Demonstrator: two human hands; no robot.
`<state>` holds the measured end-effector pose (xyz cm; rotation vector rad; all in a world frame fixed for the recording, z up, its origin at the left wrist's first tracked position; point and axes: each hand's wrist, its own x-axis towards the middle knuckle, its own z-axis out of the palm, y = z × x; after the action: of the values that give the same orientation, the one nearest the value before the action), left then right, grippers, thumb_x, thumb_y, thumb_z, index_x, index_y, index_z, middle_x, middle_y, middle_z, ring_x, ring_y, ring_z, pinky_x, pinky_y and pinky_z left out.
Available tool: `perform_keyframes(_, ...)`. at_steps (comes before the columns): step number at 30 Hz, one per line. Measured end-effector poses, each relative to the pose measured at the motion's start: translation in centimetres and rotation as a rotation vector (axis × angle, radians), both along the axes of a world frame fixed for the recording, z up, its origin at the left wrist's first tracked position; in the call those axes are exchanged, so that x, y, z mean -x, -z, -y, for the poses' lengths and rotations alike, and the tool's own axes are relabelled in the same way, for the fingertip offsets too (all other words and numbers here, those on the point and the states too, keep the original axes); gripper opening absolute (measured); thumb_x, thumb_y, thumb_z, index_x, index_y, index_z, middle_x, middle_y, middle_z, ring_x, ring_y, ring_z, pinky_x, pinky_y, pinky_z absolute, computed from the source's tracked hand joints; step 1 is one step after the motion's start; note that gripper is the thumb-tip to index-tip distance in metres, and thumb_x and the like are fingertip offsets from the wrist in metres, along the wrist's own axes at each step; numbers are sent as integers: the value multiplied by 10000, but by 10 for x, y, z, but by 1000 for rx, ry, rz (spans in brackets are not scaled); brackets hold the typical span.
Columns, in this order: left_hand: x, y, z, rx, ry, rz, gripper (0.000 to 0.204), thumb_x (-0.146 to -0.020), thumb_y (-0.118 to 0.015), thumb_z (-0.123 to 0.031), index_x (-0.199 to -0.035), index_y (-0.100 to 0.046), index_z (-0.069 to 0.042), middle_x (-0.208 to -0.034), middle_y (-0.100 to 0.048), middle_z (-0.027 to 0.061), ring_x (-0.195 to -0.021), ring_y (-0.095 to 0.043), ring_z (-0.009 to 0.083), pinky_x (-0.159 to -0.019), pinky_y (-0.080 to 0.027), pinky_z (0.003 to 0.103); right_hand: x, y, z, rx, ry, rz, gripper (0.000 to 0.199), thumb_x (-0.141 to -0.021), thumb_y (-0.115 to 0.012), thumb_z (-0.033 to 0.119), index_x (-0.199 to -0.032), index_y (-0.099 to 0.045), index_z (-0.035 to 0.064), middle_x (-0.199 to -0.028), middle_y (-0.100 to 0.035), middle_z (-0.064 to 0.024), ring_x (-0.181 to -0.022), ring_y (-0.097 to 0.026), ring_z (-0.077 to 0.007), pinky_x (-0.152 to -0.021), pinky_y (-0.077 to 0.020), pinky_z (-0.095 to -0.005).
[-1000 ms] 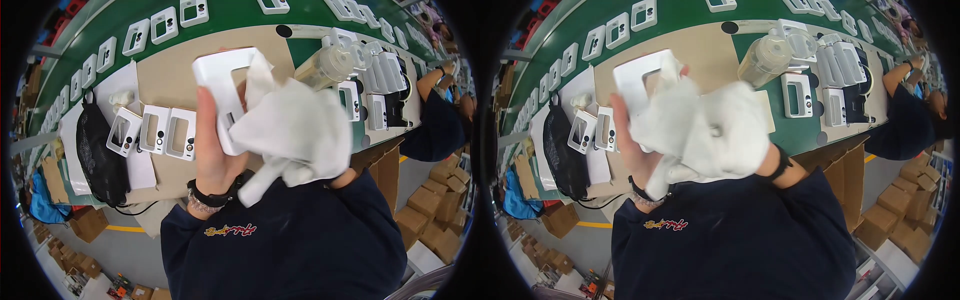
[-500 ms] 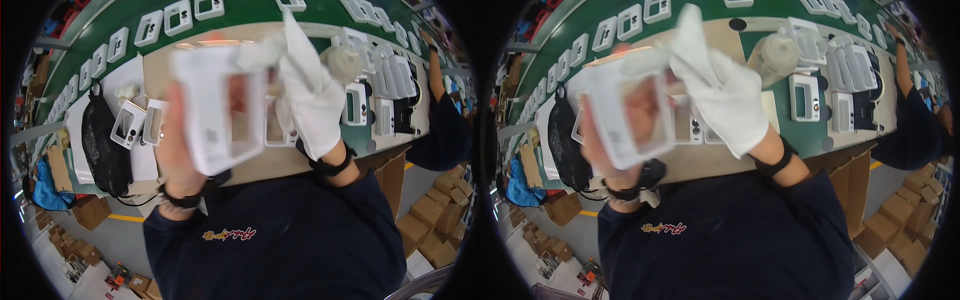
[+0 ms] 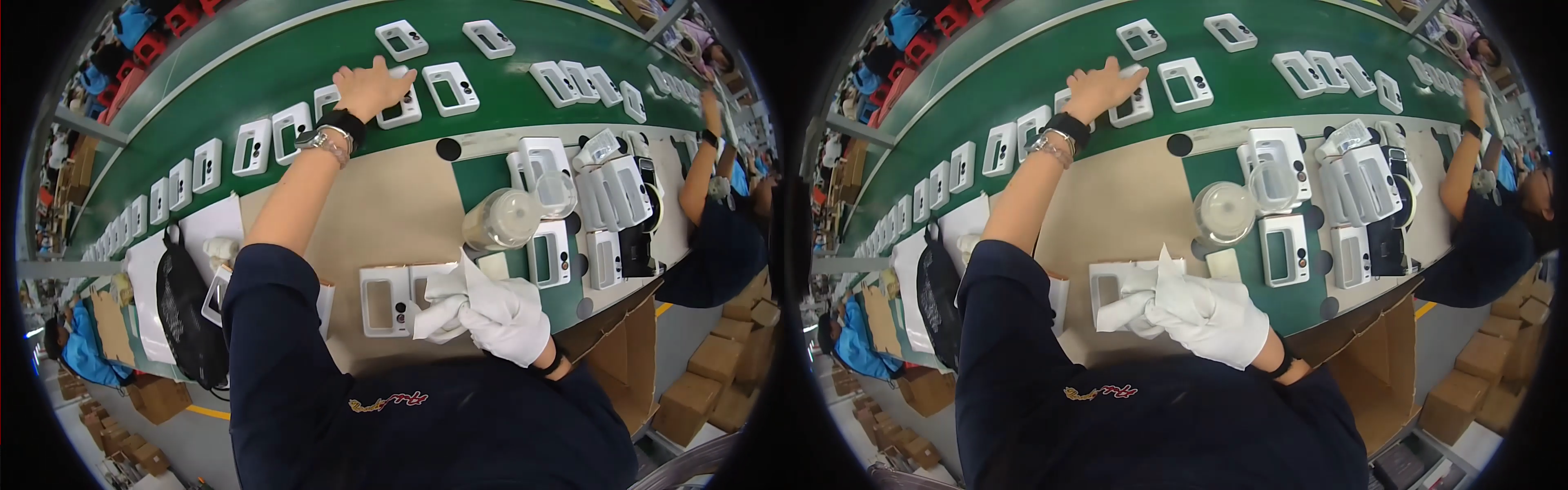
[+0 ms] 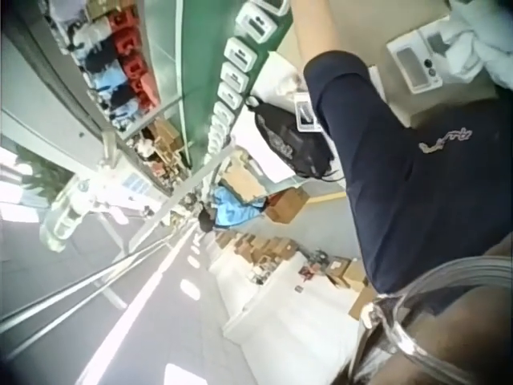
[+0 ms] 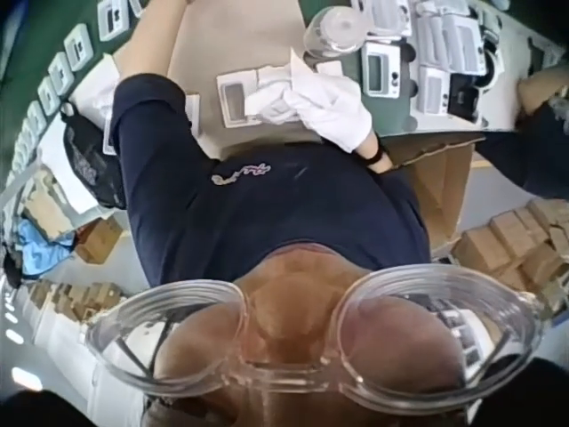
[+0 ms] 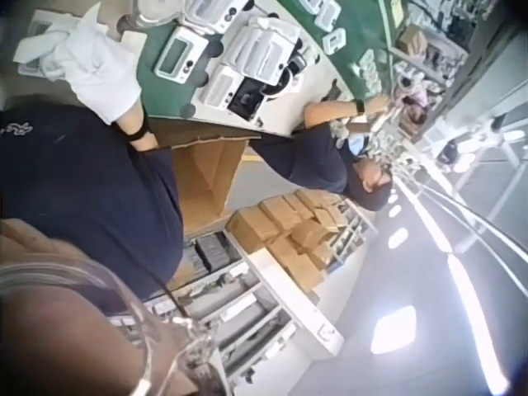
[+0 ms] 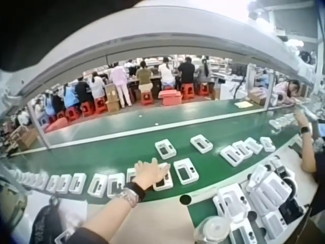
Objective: The person picks up a white plastic housing from a conveyor belt, wipes its surfaces and openings with a cloth, and places it back onto the belt, repeating this for several housings.
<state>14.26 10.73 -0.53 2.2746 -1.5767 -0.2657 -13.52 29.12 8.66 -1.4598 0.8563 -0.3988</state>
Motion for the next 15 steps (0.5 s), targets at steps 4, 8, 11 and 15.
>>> perform_keyframes(4, -22, -2, 9, 119, -50, 325, 598, -684, -440, -465, -1134, -447, -72, -1076, -458, 235, -1021, -362, 414, -864, -238, 487, 3, 9, 9, 431, 36, 112, 127, -720, -582, 118, -674, -529, 13, -525, -510, -78, -437, -498, -197, -424, -388, -292)
perform_keyframes(8, -66, 16, -22, -22, -50, 444, 492, -696, -469, -364, -1112, -452, -103, -1082, -458, 212, -1017, -385, 392, -847, -271, 475, 0, 2, 14, 293, 17, 91, 124, -719, -585, 129, -690, -534, 19, -541, -522, -78, -462, -512, -200, -444, -395, -304)
perform_keyframes(11, -66, 21, -50, -62, -57, 638, 400, -727, -484, -285, -1098, -451, -140, -1056, -491, 170, -993, -443, 333, -822, -327, 451, -4, 7, 5, 439, -1, 135, 127, -723, -585, 142, -730, -559, 17, -591, -544, -77, -510, -532, -216, -496, -422, -306)
perform_keyframes(15, -24, -42, -110, 458, 210, -292, 311, -751, -466, -35, -1052, -449, -109, -823, -561, 111, -746, -556, 183, -649, -419, 230, 28, 15, -7, 913, -25, 91, 316, -780, -567, 219, -991, -542, -15, -794, -596, -109, -742, -583, -223, -663, -464, -311)
